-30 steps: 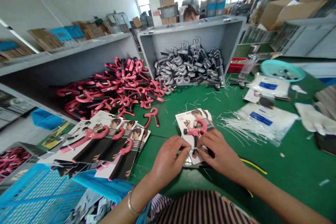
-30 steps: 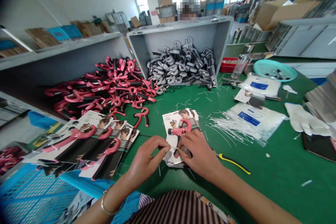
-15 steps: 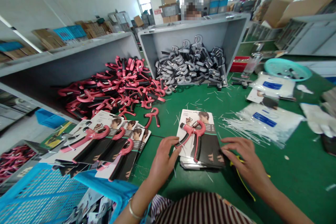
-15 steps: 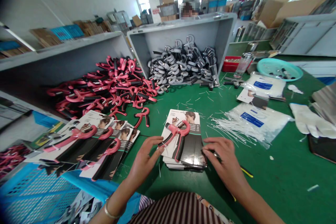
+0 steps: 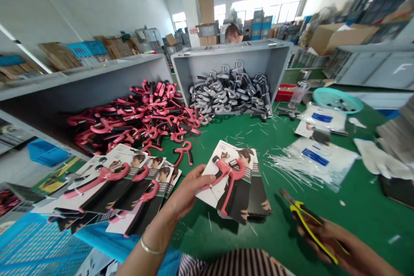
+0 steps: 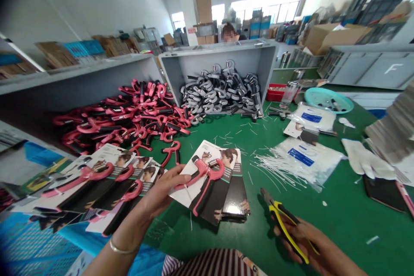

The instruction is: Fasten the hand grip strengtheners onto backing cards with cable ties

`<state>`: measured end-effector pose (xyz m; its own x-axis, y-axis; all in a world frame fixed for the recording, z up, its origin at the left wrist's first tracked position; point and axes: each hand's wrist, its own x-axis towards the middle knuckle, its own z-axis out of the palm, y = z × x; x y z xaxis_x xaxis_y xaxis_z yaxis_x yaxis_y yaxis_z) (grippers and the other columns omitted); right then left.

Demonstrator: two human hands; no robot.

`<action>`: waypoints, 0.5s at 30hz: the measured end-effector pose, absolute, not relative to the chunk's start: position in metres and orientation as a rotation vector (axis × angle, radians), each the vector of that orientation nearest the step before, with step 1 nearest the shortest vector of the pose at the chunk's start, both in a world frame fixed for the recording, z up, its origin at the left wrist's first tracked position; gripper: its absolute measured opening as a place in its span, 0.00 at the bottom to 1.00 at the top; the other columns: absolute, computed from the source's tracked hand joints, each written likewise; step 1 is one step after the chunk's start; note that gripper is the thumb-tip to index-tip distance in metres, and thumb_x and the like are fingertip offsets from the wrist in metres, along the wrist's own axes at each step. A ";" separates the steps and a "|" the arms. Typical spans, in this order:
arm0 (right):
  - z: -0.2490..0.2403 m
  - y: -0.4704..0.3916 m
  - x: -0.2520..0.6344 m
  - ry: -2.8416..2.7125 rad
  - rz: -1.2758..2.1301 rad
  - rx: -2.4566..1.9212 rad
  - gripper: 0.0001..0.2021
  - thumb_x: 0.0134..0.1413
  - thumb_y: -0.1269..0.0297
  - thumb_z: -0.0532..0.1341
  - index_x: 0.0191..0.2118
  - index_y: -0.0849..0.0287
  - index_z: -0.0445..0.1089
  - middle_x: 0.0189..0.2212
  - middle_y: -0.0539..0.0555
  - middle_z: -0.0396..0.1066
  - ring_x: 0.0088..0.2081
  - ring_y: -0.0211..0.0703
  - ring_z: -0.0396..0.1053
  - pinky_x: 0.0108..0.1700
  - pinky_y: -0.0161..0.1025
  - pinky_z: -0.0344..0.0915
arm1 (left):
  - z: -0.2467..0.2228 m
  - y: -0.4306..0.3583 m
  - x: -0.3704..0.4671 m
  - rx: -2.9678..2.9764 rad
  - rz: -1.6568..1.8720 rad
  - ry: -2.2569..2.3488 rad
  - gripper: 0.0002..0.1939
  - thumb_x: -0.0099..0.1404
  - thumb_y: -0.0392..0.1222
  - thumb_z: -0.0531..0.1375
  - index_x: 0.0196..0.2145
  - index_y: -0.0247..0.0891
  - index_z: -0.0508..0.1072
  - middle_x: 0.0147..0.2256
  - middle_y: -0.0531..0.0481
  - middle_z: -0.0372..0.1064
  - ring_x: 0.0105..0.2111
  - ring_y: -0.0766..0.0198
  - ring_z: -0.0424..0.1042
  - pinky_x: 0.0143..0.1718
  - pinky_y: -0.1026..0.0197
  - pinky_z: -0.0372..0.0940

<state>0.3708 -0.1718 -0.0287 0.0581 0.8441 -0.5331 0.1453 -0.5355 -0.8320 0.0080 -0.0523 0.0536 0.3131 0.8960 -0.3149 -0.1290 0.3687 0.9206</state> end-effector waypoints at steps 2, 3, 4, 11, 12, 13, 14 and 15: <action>-0.011 -0.175 0.364 -0.791 1.629 -1.569 0.24 0.48 0.48 0.62 0.48 0.56 0.72 0.38 0.60 0.74 0.33 0.53 0.72 0.35 0.47 0.71 | 0.047 -0.063 0.015 0.939 0.855 1.018 0.20 0.57 0.44 0.66 0.46 0.34 0.69 0.37 0.48 0.74 0.30 0.63 0.74 0.30 0.64 0.66; -0.002 -0.176 0.359 -0.754 1.661 -1.488 0.21 0.50 0.50 0.63 0.47 0.56 0.72 0.37 0.59 0.73 0.33 0.50 0.71 0.35 0.45 0.71 | 0.042 -0.068 0.020 0.976 0.867 1.036 0.21 0.58 0.45 0.65 0.46 0.34 0.68 0.37 0.48 0.74 0.31 0.63 0.74 0.31 0.64 0.66; 0.008 -0.176 0.354 -0.754 1.697 -1.425 0.20 0.51 0.51 0.63 0.47 0.55 0.72 0.37 0.57 0.72 0.31 0.47 0.70 0.35 0.43 0.70 | 0.039 -0.073 0.026 1.037 0.892 1.067 0.20 0.59 0.45 0.65 0.47 0.35 0.68 0.38 0.48 0.74 0.32 0.62 0.74 0.32 0.63 0.67; 0.066 -0.153 0.329 -1.535 1.857 -1.362 0.28 0.59 0.48 0.60 0.62 0.52 0.61 0.49 0.58 0.71 0.49 0.52 0.69 0.50 0.47 0.68 | 0.051 -0.086 0.040 1.544 1.127 1.146 0.25 0.65 0.46 0.61 0.57 0.41 0.62 0.52 0.43 0.70 0.47 0.57 0.73 0.50 0.56 0.66; 0.071 -0.149 0.328 -1.662 1.793 -1.365 0.28 0.60 0.49 0.60 0.63 0.53 0.61 0.51 0.59 0.70 0.52 0.54 0.67 0.55 0.50 0.65 | 0.053 -0.085 0.039 1.549 1.122 1.147 0.24 0.66 0.46 0.61 0.57 0.40 0.62 0.51 0.43 0.71 0.46 0.57 0.73 0.49 0.56 0.67; 0.076 -0.145 0.327 -1.759 1.735 -1.369 0.28 0.60 0.49 0.59 0.63 0.53 0.61 0.52 0.59 0.69 0.54 0.55 0.66 0.58 0.52 0.62 | 0.053 -0.084 0.039 1.544 1.107 1.146 0.23 0.66 0.46 0.61 0.56 0.40 0.63 0.50 0.43 0.71 0.45 0.57 0.74 0.48 0.56 0.67; 0.080 -0.141 0.327 -1.832 1.700 -1.368 0.28 0.60 0.49 0.59 0.63 0.54 0.62 0.53 0.60 0.69 0.55 0.55 0.66 0.59 0.53 0.61 | 0.053 -0.084 0.039 1.535 1.094 1.142 0.23 0.66 0.46 0.61 0.56 0.40 0.63 0.49 0.43 0.72 0.45 0.57 0.74 0.47 0.56 0.68; 0.083 -0.138 0.326 -1.894 1.678 -1.359 0.28 0.61 0.50 0.59 0.62 0.55 0.62 0.53 0.60 0.70 0.55 0.55 0.66 0.59 0.52 0.62 | 0.051 -0.084 0.039 1.527 1.086 1.136 0.23 0.66 0.46 0.60 0.57 0.40 0.63 0.49 0.43 0.72 0.45 0.57 0.74 0.47 0.56 0.68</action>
